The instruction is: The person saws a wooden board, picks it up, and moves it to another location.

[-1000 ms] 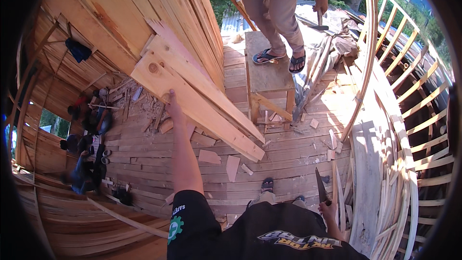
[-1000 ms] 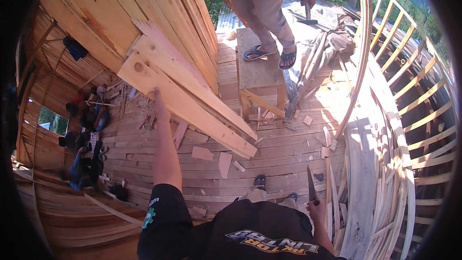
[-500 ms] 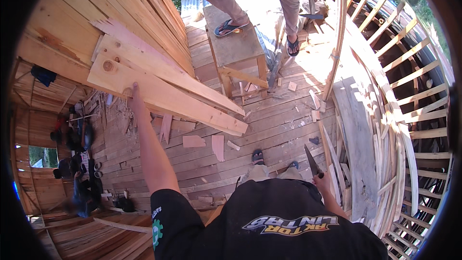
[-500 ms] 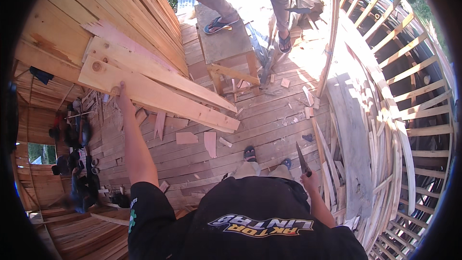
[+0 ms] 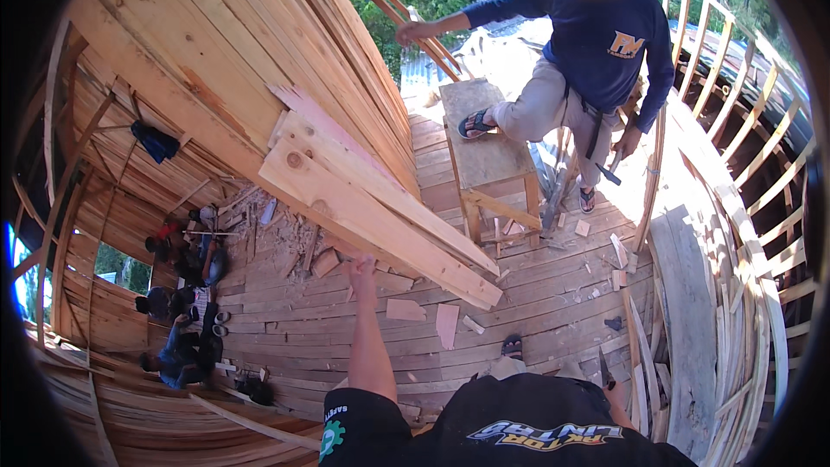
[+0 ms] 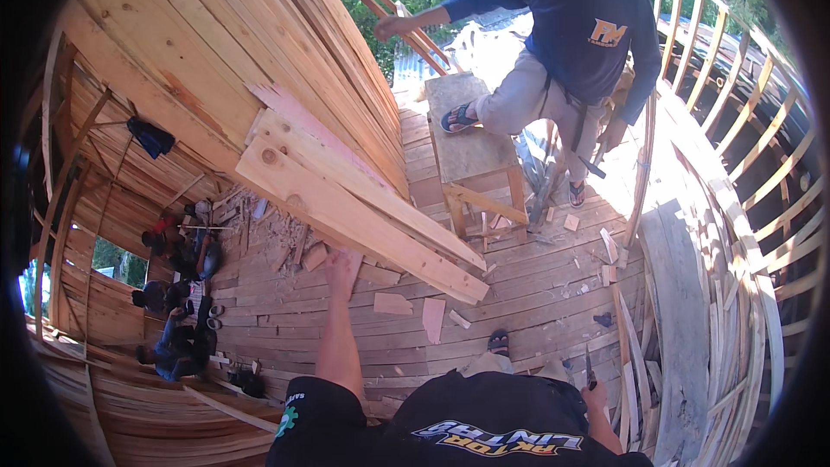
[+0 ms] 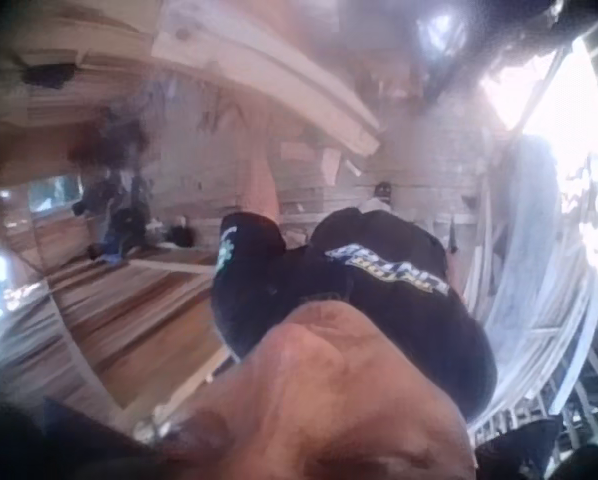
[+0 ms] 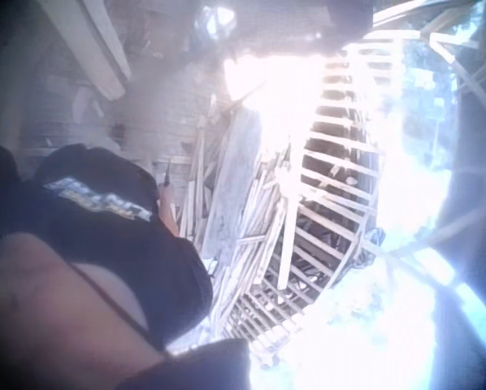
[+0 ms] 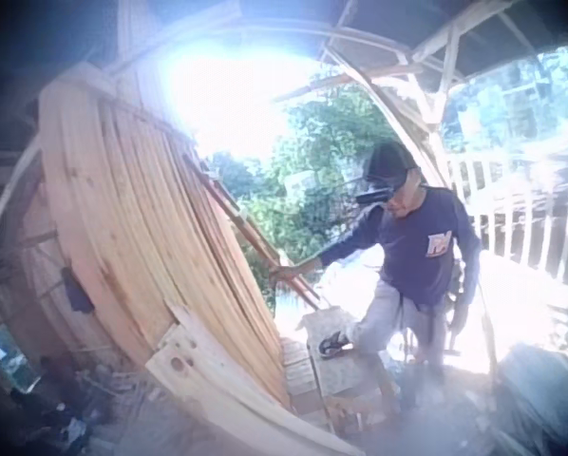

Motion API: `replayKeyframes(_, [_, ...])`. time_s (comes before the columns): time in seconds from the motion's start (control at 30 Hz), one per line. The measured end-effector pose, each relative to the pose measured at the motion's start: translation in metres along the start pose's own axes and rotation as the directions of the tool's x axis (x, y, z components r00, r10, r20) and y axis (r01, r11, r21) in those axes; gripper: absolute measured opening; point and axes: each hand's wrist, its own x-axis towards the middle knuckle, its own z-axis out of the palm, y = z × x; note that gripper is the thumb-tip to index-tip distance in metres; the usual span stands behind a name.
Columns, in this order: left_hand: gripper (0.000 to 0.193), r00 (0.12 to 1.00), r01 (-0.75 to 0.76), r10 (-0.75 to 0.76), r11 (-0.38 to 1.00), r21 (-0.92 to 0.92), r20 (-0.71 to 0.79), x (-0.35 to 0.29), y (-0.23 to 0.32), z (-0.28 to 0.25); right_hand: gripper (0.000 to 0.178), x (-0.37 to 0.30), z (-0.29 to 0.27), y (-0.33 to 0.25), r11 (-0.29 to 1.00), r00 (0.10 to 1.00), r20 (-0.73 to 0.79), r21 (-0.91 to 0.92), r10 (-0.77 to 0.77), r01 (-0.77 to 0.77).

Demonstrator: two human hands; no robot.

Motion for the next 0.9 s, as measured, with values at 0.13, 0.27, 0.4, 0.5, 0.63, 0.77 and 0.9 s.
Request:
replayKeyframes(0.13, [0.039, 0.840, 0.141, -0.465, 0.685, 0.715, 0.279, -0.159, -0.190, -0.041, 0.029, 0.030, 0.023, 0.014, 0.998, 0.996, 0.072, 0.053, -0.045, 0.042])
replayKeyframes(0.27, [0.037, 0.728, 0.177, -0.616, 0.593, 0.785, 0.302, -0.288, -0.200, -0.060, 0.035, 0.089, 0.061, 0.038, 0.986, 0.956, 0.248, -0.031, -0.154, 0.167])
replayKeyframes(0.4, [0.036, 0.810, 0.141, -0.508, 0.652, 0.745, 0.292, -0.320, -0.155, -0.053, 0.035, 0.100, 0.038, 0.025, 0.975, 0.941, 0.291, -0.081, -0.174, 0.206])
replayKeyframes(0.5, [0.034, 0.872, 0.124, -0.420, 0.687, 0.716, 0.252, -0.346, -0.121, -0.055, 0.036, 0.103, 0.020, 0.021, 0.959, 0.916, 0.338, -0.101, -0.219, 0.266])
replayKeyframes(0.63, [0.033, 0.921, 0.095, -0.326, 0.722, 0.686, 0.215, -0.389, -0.087, -0.057, 0.036, 0.103, 0.001, 0.014, 0.928, 0.872, 0.401, -0.123, -0.279, 0.353])
replayKeyframes(0.77, [0.032, 0.945, 0.088, -0.273, 0.740, 0.667, 0.178, -0.433, -0.068, -0.067, 0.037, 0.097, -0.015, 0.010, 0.893, 0.828, 0.461, -0.145, -0.320, 0.425])
replayKeyframes(0.9, [0.031, 0.960, 0.080, -0.233, 0.756, 0.650, 0.154, -0.465, -0.058, -0.085, 0.038, 0.087, -0.023, 0.012, 0.855, 0.792, 0.503, -0.180, -0.345, 0.487])
